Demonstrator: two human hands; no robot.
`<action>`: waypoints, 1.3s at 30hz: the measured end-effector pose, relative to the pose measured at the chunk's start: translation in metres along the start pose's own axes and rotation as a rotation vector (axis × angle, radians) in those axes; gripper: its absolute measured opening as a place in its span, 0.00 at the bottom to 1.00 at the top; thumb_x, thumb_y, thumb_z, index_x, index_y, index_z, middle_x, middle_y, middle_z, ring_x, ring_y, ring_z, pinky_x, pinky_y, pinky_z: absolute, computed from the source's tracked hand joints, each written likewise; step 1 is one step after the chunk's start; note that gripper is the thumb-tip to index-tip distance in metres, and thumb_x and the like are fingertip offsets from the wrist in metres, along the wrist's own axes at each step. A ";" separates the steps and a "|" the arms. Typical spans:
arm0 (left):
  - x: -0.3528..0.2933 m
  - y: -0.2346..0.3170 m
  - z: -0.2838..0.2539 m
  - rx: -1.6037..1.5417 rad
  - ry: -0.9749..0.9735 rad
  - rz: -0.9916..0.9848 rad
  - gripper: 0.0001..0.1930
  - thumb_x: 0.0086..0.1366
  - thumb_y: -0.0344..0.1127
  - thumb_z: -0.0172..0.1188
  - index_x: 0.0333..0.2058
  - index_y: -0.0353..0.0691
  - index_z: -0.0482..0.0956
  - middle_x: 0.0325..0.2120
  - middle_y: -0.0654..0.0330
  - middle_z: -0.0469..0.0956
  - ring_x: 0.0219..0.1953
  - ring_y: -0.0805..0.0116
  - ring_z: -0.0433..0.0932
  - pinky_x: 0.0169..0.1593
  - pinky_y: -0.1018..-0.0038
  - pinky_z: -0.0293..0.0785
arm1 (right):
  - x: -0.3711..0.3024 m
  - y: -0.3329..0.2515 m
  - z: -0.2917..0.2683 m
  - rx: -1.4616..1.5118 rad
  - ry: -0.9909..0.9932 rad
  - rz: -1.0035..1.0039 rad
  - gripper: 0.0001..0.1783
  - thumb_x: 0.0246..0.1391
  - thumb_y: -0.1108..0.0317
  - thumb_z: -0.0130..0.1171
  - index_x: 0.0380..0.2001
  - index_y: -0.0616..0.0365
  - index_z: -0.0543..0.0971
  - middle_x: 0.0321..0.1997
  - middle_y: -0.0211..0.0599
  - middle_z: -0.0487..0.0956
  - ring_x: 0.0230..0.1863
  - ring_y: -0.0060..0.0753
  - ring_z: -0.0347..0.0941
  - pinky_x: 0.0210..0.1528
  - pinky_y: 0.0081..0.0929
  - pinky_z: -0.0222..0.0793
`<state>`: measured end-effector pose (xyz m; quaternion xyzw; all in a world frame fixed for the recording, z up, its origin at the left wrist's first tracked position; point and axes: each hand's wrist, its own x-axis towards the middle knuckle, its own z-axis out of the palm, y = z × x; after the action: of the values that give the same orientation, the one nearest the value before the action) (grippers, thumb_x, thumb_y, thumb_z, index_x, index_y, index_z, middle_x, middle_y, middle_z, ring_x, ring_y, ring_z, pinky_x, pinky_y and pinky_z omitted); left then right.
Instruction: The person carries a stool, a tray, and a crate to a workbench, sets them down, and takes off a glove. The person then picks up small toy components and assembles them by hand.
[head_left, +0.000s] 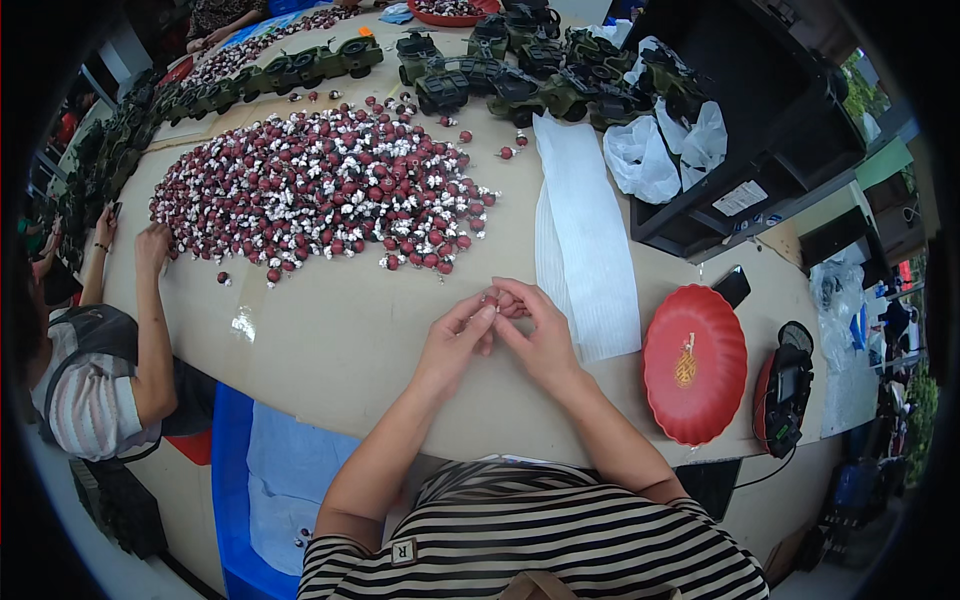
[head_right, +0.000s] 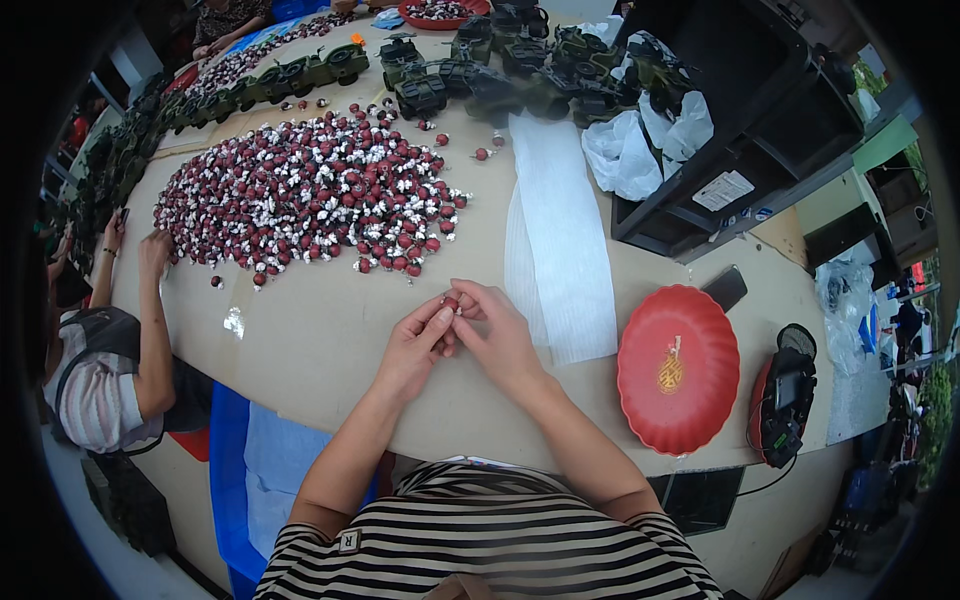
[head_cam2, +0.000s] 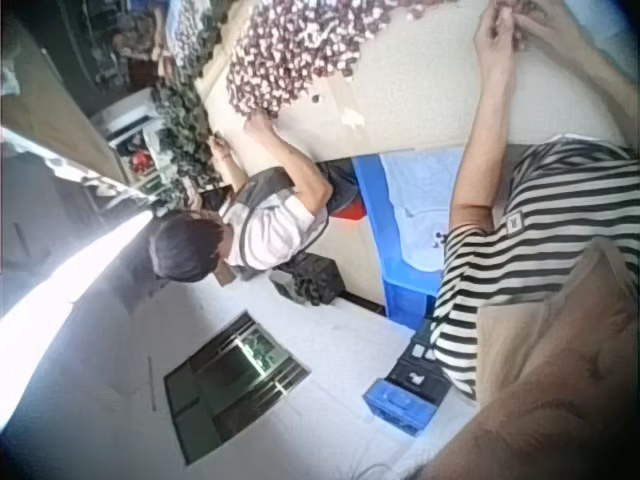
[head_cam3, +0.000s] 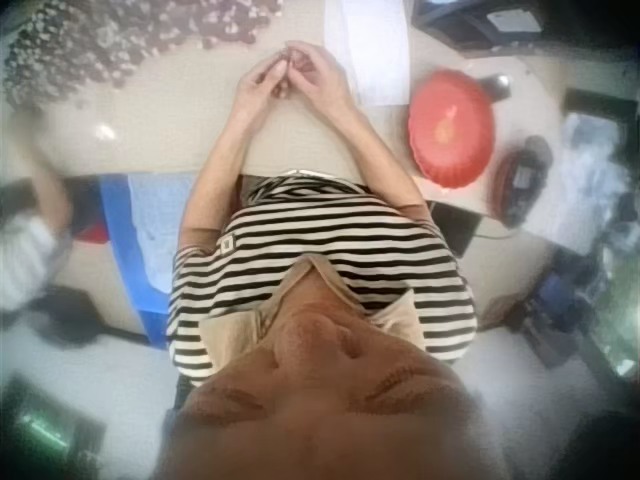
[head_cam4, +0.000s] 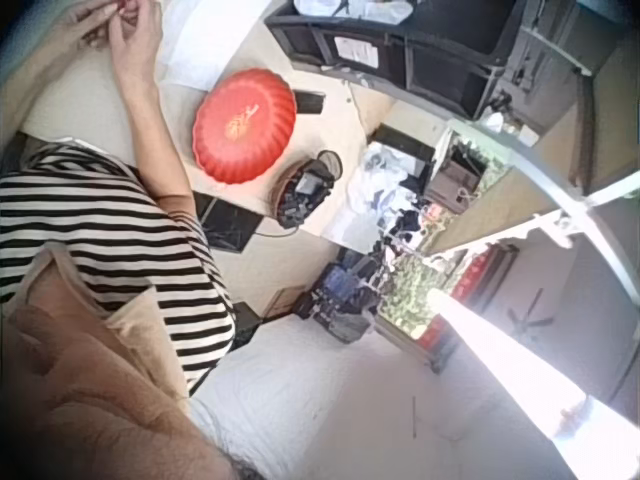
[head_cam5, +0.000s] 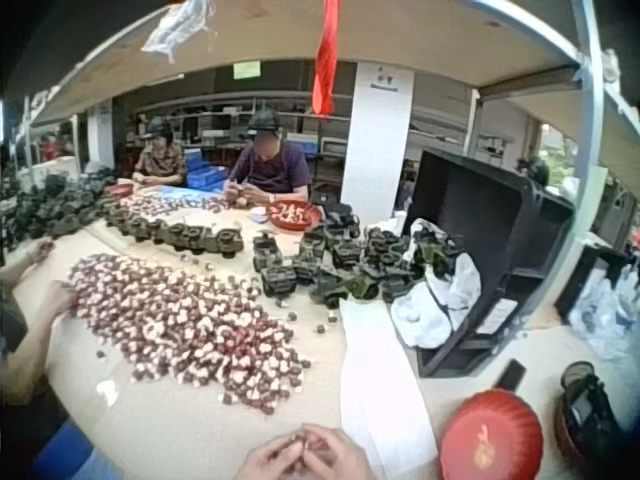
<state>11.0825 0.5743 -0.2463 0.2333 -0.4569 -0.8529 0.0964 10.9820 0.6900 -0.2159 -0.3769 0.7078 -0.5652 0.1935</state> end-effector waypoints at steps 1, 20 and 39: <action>-0.001 0.003 0.000 -0.087 -0.027 -0.067 0.18 0.71 0.38 0.54 0.57 0.41 0.72 0.31 0.70 0.73 0.30 0.81 0.69 0.34 0.81 0.68 | -0.001 -0.003 0.002 -0.070 0.046 -0.060 0.25 0.53 0.78 0.60 0.55 0.58 0.72 0.41 0.39 0.75 0.42 0.33 0.75 0.47 0.25 0.73; -0.002 0.005 -0.002 -0.318 -0.110 -0.064 0.18 0.70 0.33 0.54 0.57 0.42 0.71 0.37 0.69 0.74 0.33 0.80 0.69 0.36 0.79 0.69 | -0.006 0.012 0.002 -0.116 0.104 -0.118 0.30 0.53 0.82 0.59 0.60 0.59 0.66 0.42 0.33 0.72 0.43 0.24 0.71 0.48 0.23 0.71; 0.000 0.011 -0.016 -0.711 -0.085 -0.098 0.14 0.70 0.46 0.54 0.44 0.42 0.75 0.39 0.63 0.76 0.46 0.63 0.76 0.49 0.55 0.77 | 0.128 0.053 -0.001 -0.455 0.241 -0.232 0.16 0.59 0.75 0.53 0.51 0.60 0.76 0.46 0.42 0.78 0.43 0.35 0.76 0.48 0.27 0.71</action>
<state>11.0899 0.5559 -0.2446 0.1712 -0.1237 -0.9711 0.1114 10.8827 0.5984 -0.2463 -0.4193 0.7865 -0.4510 -0.0475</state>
